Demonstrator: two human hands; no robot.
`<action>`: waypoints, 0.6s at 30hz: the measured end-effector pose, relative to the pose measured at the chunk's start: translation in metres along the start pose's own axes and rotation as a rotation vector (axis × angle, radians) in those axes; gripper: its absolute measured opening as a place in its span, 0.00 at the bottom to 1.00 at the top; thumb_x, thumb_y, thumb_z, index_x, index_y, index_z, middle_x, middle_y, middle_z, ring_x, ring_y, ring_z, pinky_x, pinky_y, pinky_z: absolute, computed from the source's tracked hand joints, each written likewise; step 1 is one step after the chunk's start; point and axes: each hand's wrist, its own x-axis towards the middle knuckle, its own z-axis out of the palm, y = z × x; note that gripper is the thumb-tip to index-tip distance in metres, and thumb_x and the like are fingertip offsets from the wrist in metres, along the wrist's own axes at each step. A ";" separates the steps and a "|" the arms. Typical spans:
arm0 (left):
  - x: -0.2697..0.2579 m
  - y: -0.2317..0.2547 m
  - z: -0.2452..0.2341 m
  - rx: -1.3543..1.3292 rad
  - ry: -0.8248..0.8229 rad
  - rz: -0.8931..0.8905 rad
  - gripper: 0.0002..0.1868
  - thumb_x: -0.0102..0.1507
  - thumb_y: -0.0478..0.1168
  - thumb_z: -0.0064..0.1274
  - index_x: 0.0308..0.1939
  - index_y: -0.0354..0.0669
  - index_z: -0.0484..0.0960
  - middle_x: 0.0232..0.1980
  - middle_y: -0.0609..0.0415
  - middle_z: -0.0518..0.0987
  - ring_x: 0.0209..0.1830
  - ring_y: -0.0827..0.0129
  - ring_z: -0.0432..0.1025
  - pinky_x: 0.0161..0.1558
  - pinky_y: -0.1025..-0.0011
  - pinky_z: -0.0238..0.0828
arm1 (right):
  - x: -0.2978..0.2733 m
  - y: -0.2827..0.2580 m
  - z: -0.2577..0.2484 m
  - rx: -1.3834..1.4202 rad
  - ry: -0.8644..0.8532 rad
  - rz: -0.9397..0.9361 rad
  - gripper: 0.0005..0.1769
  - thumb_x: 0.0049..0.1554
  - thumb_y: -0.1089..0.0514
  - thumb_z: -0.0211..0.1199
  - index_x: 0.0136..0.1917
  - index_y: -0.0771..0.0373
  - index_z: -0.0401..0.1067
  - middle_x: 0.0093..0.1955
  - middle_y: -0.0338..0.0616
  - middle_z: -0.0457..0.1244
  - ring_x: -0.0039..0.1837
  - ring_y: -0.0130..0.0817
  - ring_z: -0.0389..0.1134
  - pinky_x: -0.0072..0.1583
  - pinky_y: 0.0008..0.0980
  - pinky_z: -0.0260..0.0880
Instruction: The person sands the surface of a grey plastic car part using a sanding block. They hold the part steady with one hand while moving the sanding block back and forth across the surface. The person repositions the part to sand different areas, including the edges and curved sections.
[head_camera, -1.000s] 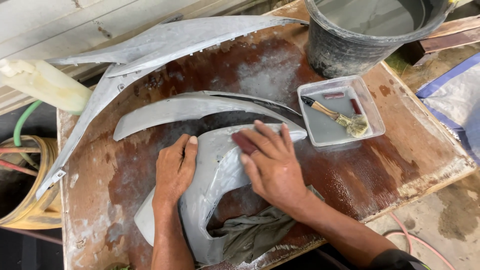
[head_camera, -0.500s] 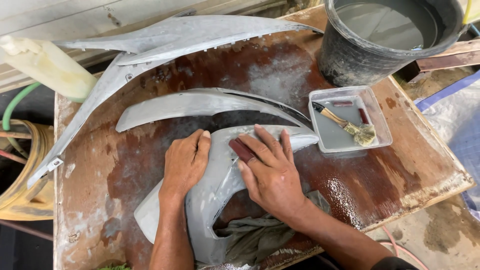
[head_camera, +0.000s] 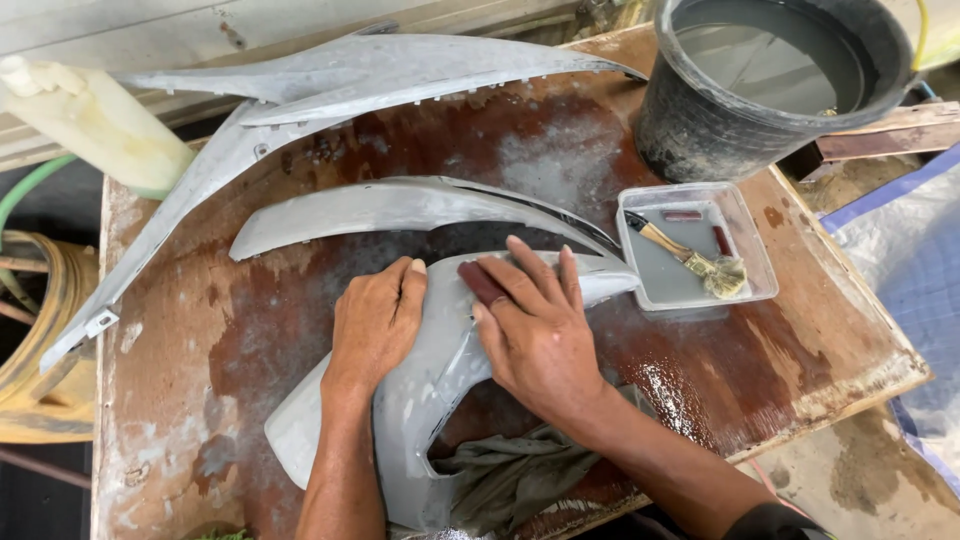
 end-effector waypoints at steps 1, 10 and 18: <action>0.001 0.001 0.000 0.001 -0.004 0.008 0.26 0.72 0.50 0.33 0.21 0.46 0.71 0.14 0.47 0.67 0.18 0.60 0.65 0.29 0.61 0.64 | -0.003 0.009 0.001 -0.005 0.006 0.005 0.15 0.62 0.55 0.59 0.37 0.62 0.77 0.65 0.44 0.68 0.73 0.52 0.63 0.76 0.59 0.42; 0.000 -0.003 0.002 0.001 0.002 0.006 0.26 0.71 0.50 0.34 0.19 0.47 0.71 0.13 0.49 0.67 0.17 0.62 0.64 0.28 0.62 0.64 | -0.031 0.061 -0.009 -0.121 0.033 0.103 0.16 0.64 0.57 0.56 0.38 0.62 0.77 0.61 0.44 0.70 0.68 0.52 0.68 0.72 0.57 0.57; 0.001 -0.001 0.000 -0.006 0.000 -0.001 0.26 0.72 0.50 0.34 0.20 0.46 0.71 0.14 0.48 0.67 0.17 0.61 0.65 0.27 0.64 0.63 | 0.001 0.024 0.003 0.026 -0.076 0.027 0.17 0.63 0.55 0.57 0.35 0.60 0.78 0.61 0.46 0.70 0.70 0.53 0.66 0.72 0.67 0.50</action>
